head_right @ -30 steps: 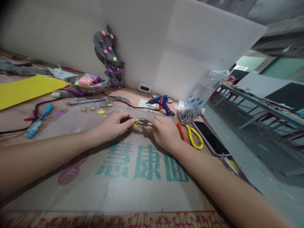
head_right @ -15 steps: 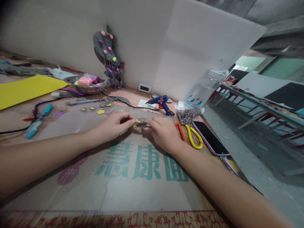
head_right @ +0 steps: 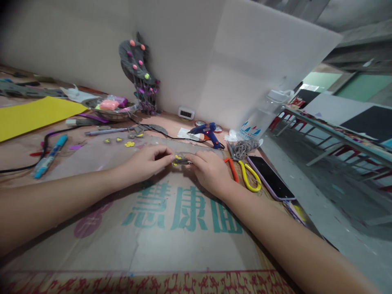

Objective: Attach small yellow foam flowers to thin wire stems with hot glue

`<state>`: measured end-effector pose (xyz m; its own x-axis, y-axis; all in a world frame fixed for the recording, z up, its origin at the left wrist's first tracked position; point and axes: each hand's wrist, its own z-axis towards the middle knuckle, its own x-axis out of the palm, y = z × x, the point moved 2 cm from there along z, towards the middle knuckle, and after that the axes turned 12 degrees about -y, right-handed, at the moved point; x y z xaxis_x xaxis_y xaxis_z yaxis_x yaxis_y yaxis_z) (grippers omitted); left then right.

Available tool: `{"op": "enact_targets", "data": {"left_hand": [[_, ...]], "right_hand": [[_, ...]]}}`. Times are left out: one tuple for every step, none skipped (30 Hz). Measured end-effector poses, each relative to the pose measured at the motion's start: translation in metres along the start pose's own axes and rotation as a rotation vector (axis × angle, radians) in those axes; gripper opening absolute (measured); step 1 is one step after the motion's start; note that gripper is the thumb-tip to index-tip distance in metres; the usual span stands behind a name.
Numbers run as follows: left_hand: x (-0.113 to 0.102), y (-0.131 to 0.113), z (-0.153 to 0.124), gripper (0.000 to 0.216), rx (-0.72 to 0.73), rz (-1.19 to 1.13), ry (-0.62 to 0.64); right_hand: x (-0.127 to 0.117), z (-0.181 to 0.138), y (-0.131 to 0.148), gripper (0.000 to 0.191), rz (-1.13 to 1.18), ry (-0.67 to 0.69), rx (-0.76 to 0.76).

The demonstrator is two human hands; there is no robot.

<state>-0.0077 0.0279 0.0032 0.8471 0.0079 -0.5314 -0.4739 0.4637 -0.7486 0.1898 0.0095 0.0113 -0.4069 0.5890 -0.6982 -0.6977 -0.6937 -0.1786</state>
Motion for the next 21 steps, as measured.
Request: {"op": "enact_targets", "data": {"left_hand": [[0.0,0.0,0.0,0.03,-0.002,0.001,0.002],[0.0,0.0,0.0,0.03,-0.003,0.001,0.002],[0.0,0.0,0.0,0.03,-0.002,0.0,0.002],[0.001,0.0,0.0,0.029,0.0,-0.001,0.003],[0.001,0.001,0.0,0.03,0.001,-0.003,0.003],[0.001,0.001,0.001,0.03,0.001,-0.003,0.003],[0.001,0.002,0.001,0.03,0.001,-0.004,0.005],[0.002,0.002,0.001,0.03,0.001,-0.006,0.009],[0.002,0.002,0.001,0.031,0.001,-0.008,0.013],[0.002,0.002,0.001,0.031,0.001,-0.009,0.014],[0.002,0.002,0.001,0.031,0.001,-0.01,0.013],[0.001,0.002,0.001,0.031,0.001,-0.008,0.008],[0.001,0.002,0.001,0.031,0.0,-0.006,0.0],[0.001,0.002,0.001,0.031,-0.003,-0.004,-0.012],[0.001,0.002,0.001,0.031,-0.008,-0.002,-0.025],[0.001,0.002,0.001,0.031,-0.012,0.0,-0.036],[0.0,0.003,0.001,0.031,-0.016,0.0,-0.046],[0.0,0.003,0.001,0.031,-0.019,0.0,-0.052],[0.0,0.003,0.001,0.031,-0.02,-0.001,-0.053],[0.001,0.003,0.001,0.031,-0.022,-0.001,-0.05],[0.001,0.003,0.001,0.031,-0.023,-0.001,-0.046]], "right_hand": [[0.0,0.0,0.0,0.025,0.004,0.006,0.004],[0.0,0.0,-0.001,0.025,0.007,0.01,0.005],[0.0,0.0,-0.001,0.025,0.008,0.013,0.004],[0.001,-0.001,-0.001,0.025,0.007,0.014,0.001],[0.001,-0.001,-0.001,0.025,0.003,0.014,-0.002],[0.001,-0.001,-0.002,0.025,-0.002,0.013,-0.005],[0.002,-0.001,-0.002,0.025,-0.008,0.012,-0.006],[0.002,-0.001,-0.002,0.025,-0.014,0.013,-0.007],[0.002,-0.001,-0.002,0.025,-0.017,0.014,-0.006],[0.002,-0.001,-0.001,0.025,-0.015,0.014,-0.003],[0.002,-0.001,-0.001,0.025,-0.009,0.014,0.005],[0.002,-0.001,-0.001,0.025,0.003,0.014,0.02],[0.001,-0.001,0.0,0.025,0.019,0.012,0.04],[0.0,0.0,-0.001,0.025,0.04,0.008,0.065],[-0.001,0.0,-0.001,0.026,0.063,0.0,0.092],[-0.002,0.0,-0.002,0.027,0.088,-0.015,0.123],[-0.003,0.0,-0.004,0.028,0.113,-0.039,0.158],[-0.003,-0.001,-0.005,0.028,0.138,-0.067,0.193],[-0.003,-0.001,-0.008,0.029,0.158,-0.093,0.231],[-0.002,-0.002,-0.01,0.03,0.172,-0.113,0.268],[0.0,-0.003,-0.012,0.03,0.179,-0.123,0.299]]}}
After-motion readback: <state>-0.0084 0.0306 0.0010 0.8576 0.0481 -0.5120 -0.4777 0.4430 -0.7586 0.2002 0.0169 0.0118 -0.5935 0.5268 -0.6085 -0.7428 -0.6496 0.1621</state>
